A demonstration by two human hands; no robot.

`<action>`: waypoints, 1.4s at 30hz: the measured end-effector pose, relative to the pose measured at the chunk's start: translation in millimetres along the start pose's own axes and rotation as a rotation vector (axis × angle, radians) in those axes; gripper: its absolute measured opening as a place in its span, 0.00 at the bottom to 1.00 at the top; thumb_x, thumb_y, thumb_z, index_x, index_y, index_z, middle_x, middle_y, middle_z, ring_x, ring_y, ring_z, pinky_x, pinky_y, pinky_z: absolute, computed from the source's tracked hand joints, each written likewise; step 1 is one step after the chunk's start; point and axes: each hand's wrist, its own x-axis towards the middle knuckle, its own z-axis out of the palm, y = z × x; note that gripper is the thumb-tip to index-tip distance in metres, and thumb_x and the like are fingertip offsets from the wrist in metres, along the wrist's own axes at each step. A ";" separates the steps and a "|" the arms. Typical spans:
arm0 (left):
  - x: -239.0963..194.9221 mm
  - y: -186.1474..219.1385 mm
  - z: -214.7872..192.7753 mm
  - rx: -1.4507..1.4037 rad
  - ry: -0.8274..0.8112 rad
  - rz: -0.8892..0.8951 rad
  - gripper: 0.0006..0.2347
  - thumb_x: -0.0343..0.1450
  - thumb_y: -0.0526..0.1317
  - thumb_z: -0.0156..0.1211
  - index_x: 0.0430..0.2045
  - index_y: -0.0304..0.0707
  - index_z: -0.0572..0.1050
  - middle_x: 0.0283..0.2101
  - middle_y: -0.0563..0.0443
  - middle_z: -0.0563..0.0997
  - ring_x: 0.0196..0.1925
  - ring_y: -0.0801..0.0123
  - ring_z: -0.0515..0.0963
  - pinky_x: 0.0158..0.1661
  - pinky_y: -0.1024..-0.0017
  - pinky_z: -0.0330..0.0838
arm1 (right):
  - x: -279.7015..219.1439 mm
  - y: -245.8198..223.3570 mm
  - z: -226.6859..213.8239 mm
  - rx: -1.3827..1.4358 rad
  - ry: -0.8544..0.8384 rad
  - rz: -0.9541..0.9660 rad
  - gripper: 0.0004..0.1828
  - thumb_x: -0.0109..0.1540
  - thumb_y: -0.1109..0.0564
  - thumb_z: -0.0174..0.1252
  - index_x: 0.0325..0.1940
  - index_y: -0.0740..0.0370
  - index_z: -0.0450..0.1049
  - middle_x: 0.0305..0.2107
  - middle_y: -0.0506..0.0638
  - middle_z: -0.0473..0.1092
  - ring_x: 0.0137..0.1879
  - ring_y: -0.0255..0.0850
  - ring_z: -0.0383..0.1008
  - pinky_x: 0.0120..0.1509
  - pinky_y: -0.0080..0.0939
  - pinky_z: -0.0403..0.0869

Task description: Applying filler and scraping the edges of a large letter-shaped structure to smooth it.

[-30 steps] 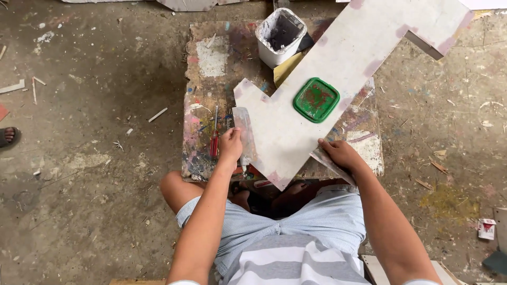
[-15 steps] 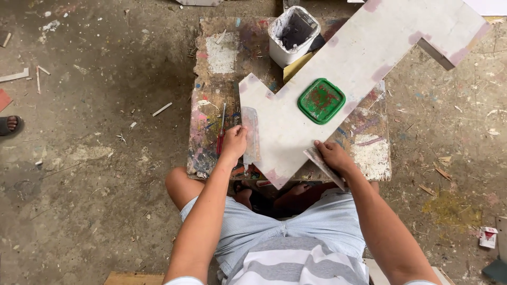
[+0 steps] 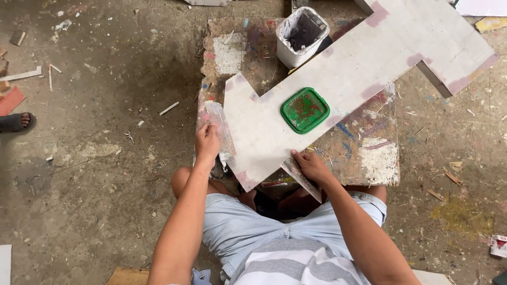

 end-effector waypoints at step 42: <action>18.4 37.8 108.6 0.260 0.048 0.539 0.17 0.75 0.53 0.45 0.22 0.42 0.63 0.14 0.53 0.62 0.11 0.67 0.61 0.19 0.66 0.54 | 61.5 320.7 186.9 -0.592 -0.764 -0.038 0.24 0.67 0.35 0.48 0.62 0.47 0.62 0.59 0.52 0.61 0.59 0.43 0.63 0.68 0.46 0.63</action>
